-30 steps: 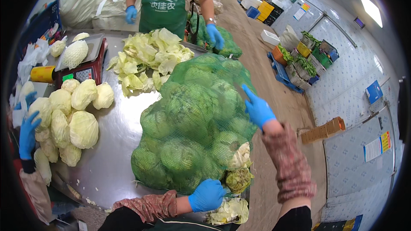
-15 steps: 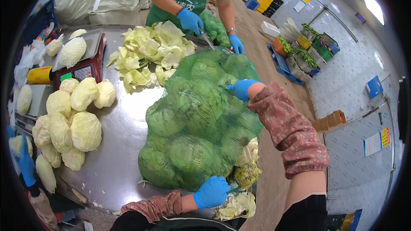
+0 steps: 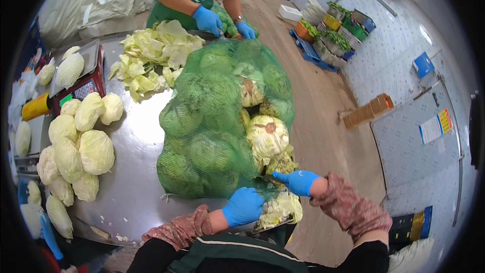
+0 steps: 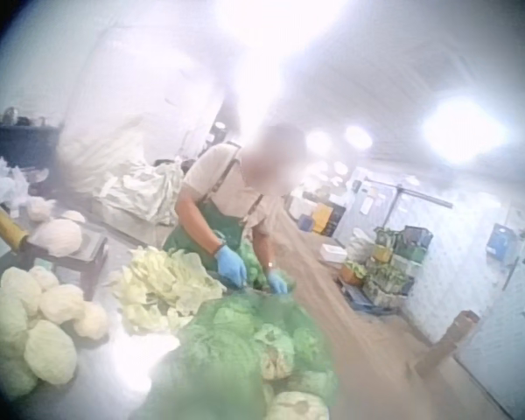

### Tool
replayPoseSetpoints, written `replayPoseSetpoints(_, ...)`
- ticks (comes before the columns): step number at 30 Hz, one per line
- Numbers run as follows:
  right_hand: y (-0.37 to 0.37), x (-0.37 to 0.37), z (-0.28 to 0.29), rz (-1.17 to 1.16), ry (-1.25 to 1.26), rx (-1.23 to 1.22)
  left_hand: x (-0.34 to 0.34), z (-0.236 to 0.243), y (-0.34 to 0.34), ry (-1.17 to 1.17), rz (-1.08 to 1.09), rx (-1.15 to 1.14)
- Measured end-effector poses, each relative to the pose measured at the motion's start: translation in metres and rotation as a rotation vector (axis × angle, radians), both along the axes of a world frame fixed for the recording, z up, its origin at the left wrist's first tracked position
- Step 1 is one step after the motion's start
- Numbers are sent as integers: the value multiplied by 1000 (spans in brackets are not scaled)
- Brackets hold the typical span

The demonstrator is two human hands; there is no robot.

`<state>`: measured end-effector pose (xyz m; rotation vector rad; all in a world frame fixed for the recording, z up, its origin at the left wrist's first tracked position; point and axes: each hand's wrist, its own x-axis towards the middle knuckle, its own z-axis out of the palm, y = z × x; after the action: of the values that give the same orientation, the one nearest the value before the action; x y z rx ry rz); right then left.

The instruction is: The person trims outer leaves from cabbages using a knife and sorts them into piles and mesh bags on a metal table.

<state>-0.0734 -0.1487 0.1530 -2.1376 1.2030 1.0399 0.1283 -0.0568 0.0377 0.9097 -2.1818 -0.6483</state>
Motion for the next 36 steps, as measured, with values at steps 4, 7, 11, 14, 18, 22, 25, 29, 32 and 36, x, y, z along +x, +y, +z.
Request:
replayPoseSetpoints(4,120,-40,-16,-264,-327,-41,28,-5,51,-180,-23,94)
replayPoseSetpoints(7,175,-51,-27,-491,-584,-295,53,-23,87,-274,76,244)
replayPoseSetpoints(11,210,-36,-60,-770,-731,-498,57,-27,107,-217,207,156)
replayPoseSetpoints(14,213,-13,-107,-873,-929,-632,44,-12,86,-142,173,84)
replayPoseSetpoints(18,226,38,-120,-1065,-886,-474,34,24,77,-252,120,19)
replayPoseSetpoints(22,243,47,-126,-1042,-923,-385,39,19,90,-355,89,-59)
replayPoseSetpoints(25,234,58,-147,-959,-1033,-261,32,32,95,-247,100,-15)
replayPoseSetpoints(29,221,89,-147,-745,-910,-43,54,52,103,14,149,195)
replayPoseSetpoints(32,219,73,-144,-628,-753,67,113,33,115,238,475,417)
replayPoseSetpoints(36,220,78,-151,-414,-816,136,196,-12,101,285,928,447)
